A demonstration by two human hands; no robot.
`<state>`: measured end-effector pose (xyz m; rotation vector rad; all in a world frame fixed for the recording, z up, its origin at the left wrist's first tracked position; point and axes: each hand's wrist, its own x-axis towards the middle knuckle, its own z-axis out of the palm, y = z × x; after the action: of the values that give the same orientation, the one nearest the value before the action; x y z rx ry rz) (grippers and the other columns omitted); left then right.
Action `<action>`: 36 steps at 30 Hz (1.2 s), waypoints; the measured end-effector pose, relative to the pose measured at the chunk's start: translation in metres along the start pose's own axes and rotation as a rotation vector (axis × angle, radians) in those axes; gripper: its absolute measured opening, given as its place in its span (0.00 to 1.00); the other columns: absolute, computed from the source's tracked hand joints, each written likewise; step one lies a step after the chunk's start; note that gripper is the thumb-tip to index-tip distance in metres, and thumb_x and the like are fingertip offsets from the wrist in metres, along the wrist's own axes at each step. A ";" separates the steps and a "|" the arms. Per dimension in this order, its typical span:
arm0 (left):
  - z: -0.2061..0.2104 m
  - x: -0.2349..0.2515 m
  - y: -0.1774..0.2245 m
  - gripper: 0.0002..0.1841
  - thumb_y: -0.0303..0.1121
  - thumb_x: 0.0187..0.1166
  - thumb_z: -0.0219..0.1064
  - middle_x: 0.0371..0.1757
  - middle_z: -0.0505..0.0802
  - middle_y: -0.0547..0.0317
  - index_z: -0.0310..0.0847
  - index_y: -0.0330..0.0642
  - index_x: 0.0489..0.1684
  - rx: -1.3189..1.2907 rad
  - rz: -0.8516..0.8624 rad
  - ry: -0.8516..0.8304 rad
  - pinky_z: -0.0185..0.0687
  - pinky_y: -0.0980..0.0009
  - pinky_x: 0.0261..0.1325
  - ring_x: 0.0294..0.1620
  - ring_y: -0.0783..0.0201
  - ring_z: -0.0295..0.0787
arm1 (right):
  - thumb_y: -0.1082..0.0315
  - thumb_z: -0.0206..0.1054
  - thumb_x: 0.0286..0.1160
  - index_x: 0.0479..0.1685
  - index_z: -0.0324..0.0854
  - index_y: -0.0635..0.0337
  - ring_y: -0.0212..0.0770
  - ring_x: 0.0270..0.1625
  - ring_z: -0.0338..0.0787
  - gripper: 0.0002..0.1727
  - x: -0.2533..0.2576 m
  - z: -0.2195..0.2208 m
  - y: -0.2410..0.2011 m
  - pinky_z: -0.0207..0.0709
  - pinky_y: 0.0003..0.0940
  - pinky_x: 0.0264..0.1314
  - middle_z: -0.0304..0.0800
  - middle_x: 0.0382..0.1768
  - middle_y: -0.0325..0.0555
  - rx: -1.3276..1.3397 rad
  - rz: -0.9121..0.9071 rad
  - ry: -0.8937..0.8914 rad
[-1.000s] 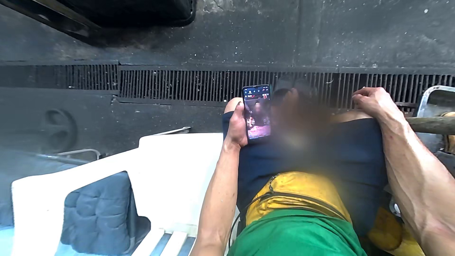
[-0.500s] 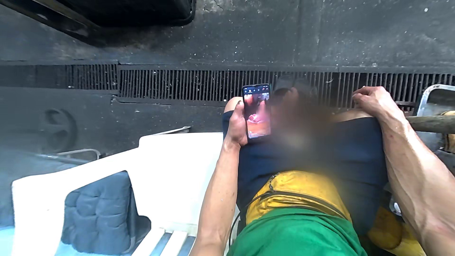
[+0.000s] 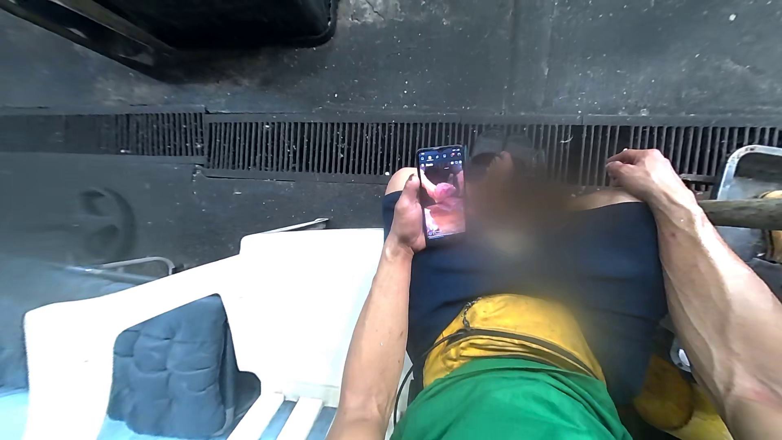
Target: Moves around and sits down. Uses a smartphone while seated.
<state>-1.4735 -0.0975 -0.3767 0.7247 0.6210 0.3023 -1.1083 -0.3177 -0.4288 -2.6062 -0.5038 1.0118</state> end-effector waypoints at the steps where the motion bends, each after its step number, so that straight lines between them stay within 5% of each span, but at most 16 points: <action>1: 0.000 0.000 0.000 0.34 0.68 0.85 0.35 0.57 0.92 0.50 0.79 0.59 0.69 0.000 -0.004 -0.015 0.90 0.46 0.49 0.53 0.50 0.92 | 0.56 0.58 0.85 0.59 0.89 0.56 0.69 0.57 0.88 0.19 0.000 0.000 0.000 0.72 0.77 0.59 0.91 0.52 0.66 0.007 -0.002 0.000; 4: -0.001 0.000 0.000 0.33 0.67 0.85 0.37 0.55 0.92 0.50 0.81 0.58 0.66 0.005 0.007 -0.015 0.90 0.47 0.50 0.52 0.51 0.92 | 0.56 0.59 0.85 0.60 0.89 0.56 0.69 0.59 0.88 0.19 0.000 0.001 0.001 0.72 0.78 0.60 0.91 0.54 0.67 0.016 0.004 0.003; 7: -0.001 0.001 -0.001 0.30 0.63 0.87 0.37 0.47 0.93 0.52 0.83 0.56 0.44 0.011 0.057 0.008 0.90 0.50 0.43 0.46 0.52 0.93 | 0.56 0.59 0.85 0.60 0.89 0.56 0.69 0.58 0.88 0.19 0.002 0.001 0.001 0.72 0.78 0.61 0.91 0.53 0.67 0.010 0.008 0.010; 10: -0.002 0.000 0.000 0.34 0.68 0.85 0.35 0.57 0.92 0.49 0.80 0.59 0.67 0.015 0.002 -0.013 0.90 0.45 0.49 0.53 0.49 0.92 | 0.56 0.58 0.85 0.60 0.89 0.56 0.68 0.58 0.89 0.19 0.002 0.002 0.001 0.72 0.77 0.60 0.91 0.53 0.66 0.002 0.008 0.003; 13: 0.001 -0.001 0.000 0.29 0.64 0.86 0.40 0.51 0.93 0.50 0.83 0.57 0.52 0.009 0.025 0.027 0.89 0.45 0.44 0.48 0.49 0.92 | 0.56 0.58 0.85 0.59 0.89 0.56 0.68 0.58 0.89 0.19 0.002 0.002 0.002 0.72 0.77 0.60 0.91 0.53 0.66 0.003 0.001 0.012; 18: -0.001 -0.001 0.001 0.34 0.67 0.85 0.34 0.57 0.92 0.49 0.78 0.60 0.70 0.009 -0.003 -0.013 0.90 0.46 0.48 0.52 0.49 0.92 | 0.56 0.58 0.85 0.58 0.89 0.56 0.68 0.57 0.89 0.19 0.001 0.001 0.001 0.72 0.77 0.60 0.91 0.51 0.65 -0.005 -0.004 0.005; 21: -0.001 0.000 0.000 0.33 0.68 0.85 0.35 0.52 0.93 0.50 0.82 0.58 0.58 -0.013 -0.003 -0.003 0.89 0.46 0.48 0.49 0.50 0.92 | 0.56 0.57 0.86 0.59 0.89 0.56 0.69 0.58 0.88 0.19 0.002 0.002 0.001 0.72 0.77 0.60 0.91 0.53 0.66 0.001 0.001 0.004; 25: -0.004 0.001 0.000 0.36 0.69 0.83 0.35 0.57 0.92 0.48 0.78 0.59 0.71 -0.016 -0.027 -0.055 0.90 0.47 0.50 0.53 0.49 0.92 | 0.56 0.58 0.85 0.59 0.89 0.56 0.68 0.58 0.89 0.19 0.001 0.001 0.000 0.72 0.77 0.59 0.91 0.52 0.66 -0.004 -0.001 0.002; 36: -0.002 0.001 0.000 0.36 0.69 0.84 0.33 0.54 0.93 0.49 0.78 0.58 0.69 -0.013 -0.039 -0.014 0.90 0.48 0.50 0.51 0.51 0.93 | 0.57 0.58 0.86 0.60 0.88 0.58 0.69 0.57 0.89 0.19 0.003 0.001 0.002 0.72 0.77 0.60 0.91 0.52 0.67 -0.005 -0.009 -0.004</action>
<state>-1.4743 -0.0963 -0.3786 0.7009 0.6189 0.2645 -1.1063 -0.3177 -0.4323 -2.6045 -0.5191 1.0146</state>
